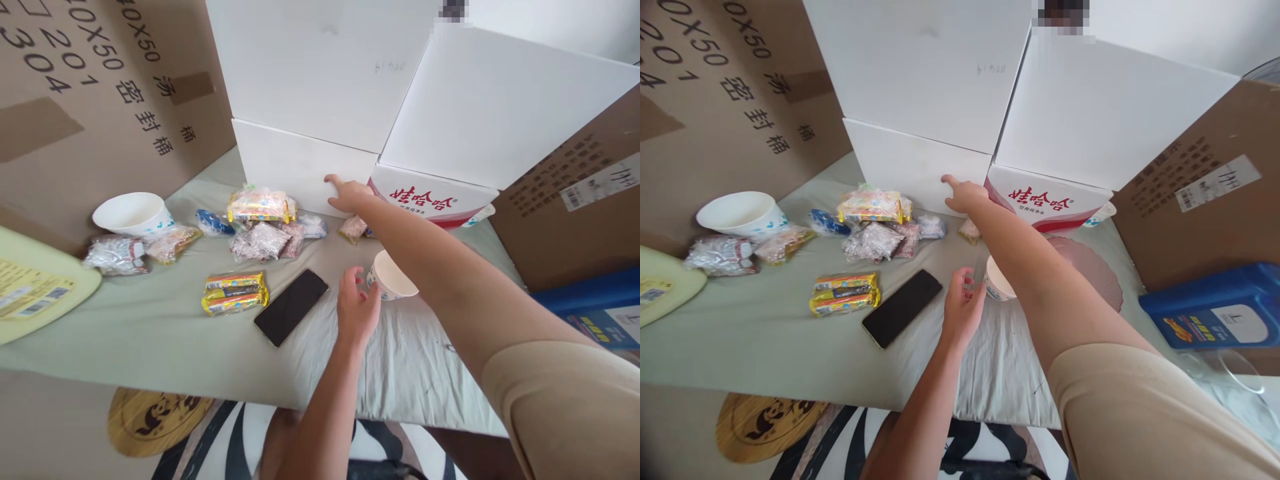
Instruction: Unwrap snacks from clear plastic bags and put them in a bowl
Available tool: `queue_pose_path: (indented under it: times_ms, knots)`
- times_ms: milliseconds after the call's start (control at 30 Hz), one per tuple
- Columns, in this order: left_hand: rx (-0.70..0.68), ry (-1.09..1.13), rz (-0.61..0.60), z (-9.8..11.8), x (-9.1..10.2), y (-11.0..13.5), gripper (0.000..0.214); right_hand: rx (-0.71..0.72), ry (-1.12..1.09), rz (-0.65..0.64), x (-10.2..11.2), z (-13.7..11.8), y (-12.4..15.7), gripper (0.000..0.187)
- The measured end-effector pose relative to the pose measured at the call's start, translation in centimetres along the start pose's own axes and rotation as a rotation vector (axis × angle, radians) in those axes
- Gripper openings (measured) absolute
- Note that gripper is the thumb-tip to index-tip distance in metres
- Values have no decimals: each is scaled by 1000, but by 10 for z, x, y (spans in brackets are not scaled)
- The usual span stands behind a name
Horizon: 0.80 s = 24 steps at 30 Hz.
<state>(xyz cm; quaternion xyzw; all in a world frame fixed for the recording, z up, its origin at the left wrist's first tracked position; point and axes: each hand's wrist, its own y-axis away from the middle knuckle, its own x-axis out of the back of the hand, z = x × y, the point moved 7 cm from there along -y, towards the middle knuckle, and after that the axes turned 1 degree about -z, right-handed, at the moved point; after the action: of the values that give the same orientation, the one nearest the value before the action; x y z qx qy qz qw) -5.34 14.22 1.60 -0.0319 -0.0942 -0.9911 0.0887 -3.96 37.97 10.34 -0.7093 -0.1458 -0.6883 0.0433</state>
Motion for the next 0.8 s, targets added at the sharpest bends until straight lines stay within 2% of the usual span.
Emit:
queue_pose_path:
  times_ms: [300,400,500,567,667,733,800]
  knots:
    - [22,4,30,-1,5,-2,33,64,0,29,3,8,-10,68]
    - [22,8,29,0,5,-2,33,63,-23,-7,-1,9,-14,73]
    - [7,-1,30,4,4,0,33,109,-91,19,-2,8,5,74]
    - [-10,-8,38,6,4,0,33,213,-181,154,7,12,42,66]
    - [-33,-10,51,8,3,0,33,317,-343,368,23,45,132,49]
    - [-43,-21,54,8,0,0,33,220,-461,548,24,91,200,37]
    - [-50,-47,58,8,-6,-2,33,42,-558,706,7,142,262,27]
